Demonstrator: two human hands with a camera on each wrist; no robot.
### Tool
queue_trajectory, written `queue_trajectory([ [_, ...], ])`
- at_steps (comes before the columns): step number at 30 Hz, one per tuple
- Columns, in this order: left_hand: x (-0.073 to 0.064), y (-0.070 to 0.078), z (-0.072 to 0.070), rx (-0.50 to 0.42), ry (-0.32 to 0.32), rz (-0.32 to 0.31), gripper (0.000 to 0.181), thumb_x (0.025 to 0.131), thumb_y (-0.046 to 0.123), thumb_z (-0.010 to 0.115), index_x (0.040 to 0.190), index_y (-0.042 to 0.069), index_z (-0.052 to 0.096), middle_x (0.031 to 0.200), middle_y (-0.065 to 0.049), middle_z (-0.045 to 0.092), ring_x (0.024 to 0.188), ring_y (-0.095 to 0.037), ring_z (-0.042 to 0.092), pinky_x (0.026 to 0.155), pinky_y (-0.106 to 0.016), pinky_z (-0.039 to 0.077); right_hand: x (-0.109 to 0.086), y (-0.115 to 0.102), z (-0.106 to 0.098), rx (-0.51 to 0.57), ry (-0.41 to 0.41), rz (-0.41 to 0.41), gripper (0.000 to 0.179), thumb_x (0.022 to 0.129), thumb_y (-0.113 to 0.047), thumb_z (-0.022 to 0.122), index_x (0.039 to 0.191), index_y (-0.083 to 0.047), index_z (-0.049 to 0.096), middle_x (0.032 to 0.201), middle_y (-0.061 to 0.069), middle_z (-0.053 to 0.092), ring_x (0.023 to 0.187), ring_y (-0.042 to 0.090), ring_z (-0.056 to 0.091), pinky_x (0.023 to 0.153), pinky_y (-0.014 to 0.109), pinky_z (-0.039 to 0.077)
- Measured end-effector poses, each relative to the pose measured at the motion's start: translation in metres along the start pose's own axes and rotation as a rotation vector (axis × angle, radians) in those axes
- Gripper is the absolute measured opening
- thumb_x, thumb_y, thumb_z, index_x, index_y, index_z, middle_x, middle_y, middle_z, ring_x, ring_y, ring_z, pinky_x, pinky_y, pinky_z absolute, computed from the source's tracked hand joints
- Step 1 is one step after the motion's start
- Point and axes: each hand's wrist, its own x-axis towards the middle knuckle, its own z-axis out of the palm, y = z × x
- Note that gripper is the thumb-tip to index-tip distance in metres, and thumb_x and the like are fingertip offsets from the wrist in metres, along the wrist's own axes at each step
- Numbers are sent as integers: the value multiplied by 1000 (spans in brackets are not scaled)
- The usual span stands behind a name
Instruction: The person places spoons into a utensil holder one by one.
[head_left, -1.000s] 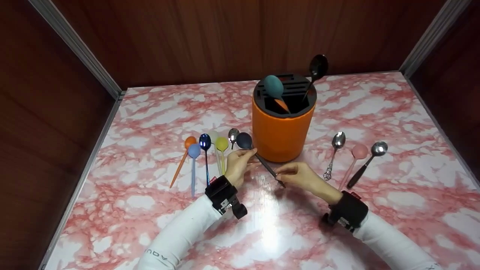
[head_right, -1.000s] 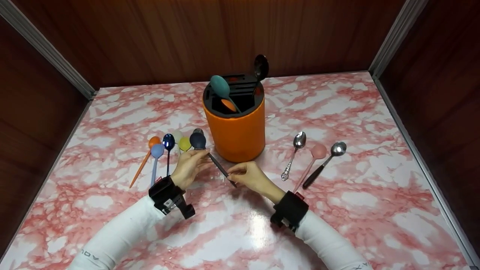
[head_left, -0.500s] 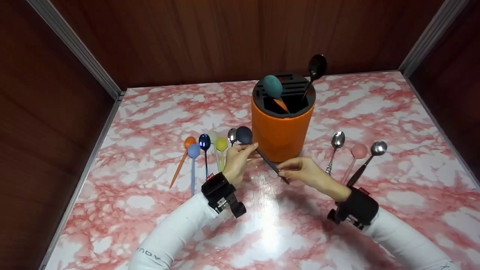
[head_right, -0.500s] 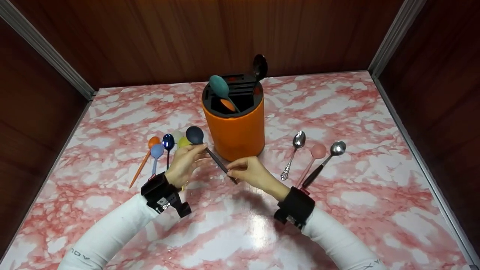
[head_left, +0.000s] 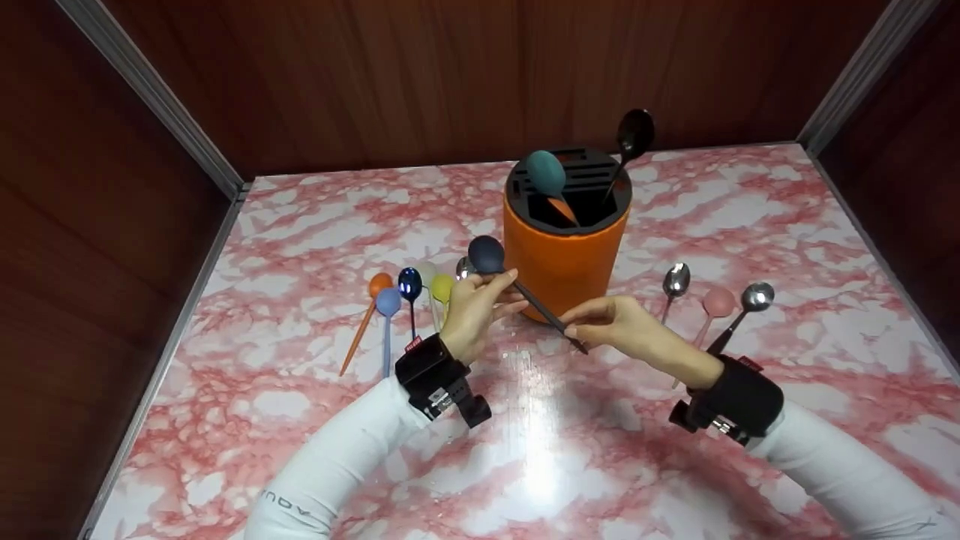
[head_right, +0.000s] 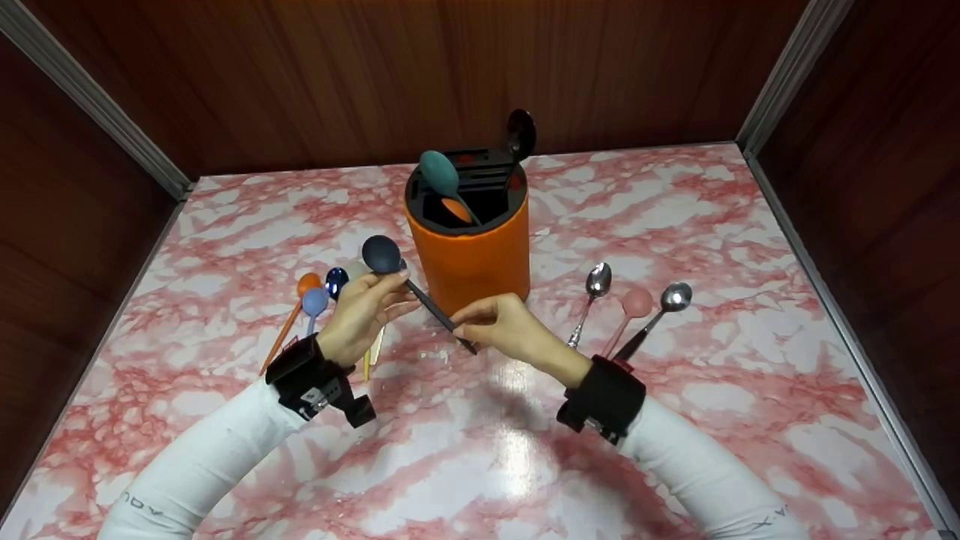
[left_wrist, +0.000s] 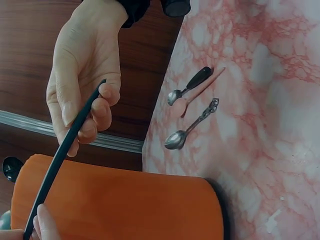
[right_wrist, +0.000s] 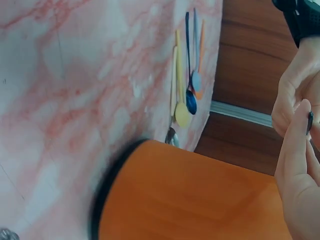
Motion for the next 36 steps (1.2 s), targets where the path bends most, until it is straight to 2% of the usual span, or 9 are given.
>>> queue_trajectory([
  [14,2,27,15,-45,10,6,10,95,-3,58,86,-1,54,75,-10,58,64,-16,61,70,-30,61,3,-31,-18,-101,25,-20,27,94,-10,65,114,9,66,95,14,70,79,7,64,75,24,57],
  [20,4,40,22,-45,-2,27,10,96,-3,57,86,-1,54,74,-10,58,63,-16,61,69,-29,60,8,-41,-24,-35,35,-25,27,94,-7,64,114,12,64,87,7,71,75,10,66,72,24,57],
  [25,5,53,28,-43,9,47,9,95,-3,58,88,-1,53,74,-11,58,63,-17,61,70,-30,61,10,-48,-29,12,56,-10,27,94,-6,64,114,12,64,86,9,71,75,13,66,73,26,58],
  [36,10,77,37,-16,19,139,7,94,-4,58,90,-2,53,76,-13,59,62,-16,61,67,-30,61,8,-53,-36,-11,109,-33,27,95,-3,61,117,13,62,94,13,71,78,10,68,78,29,59],
])
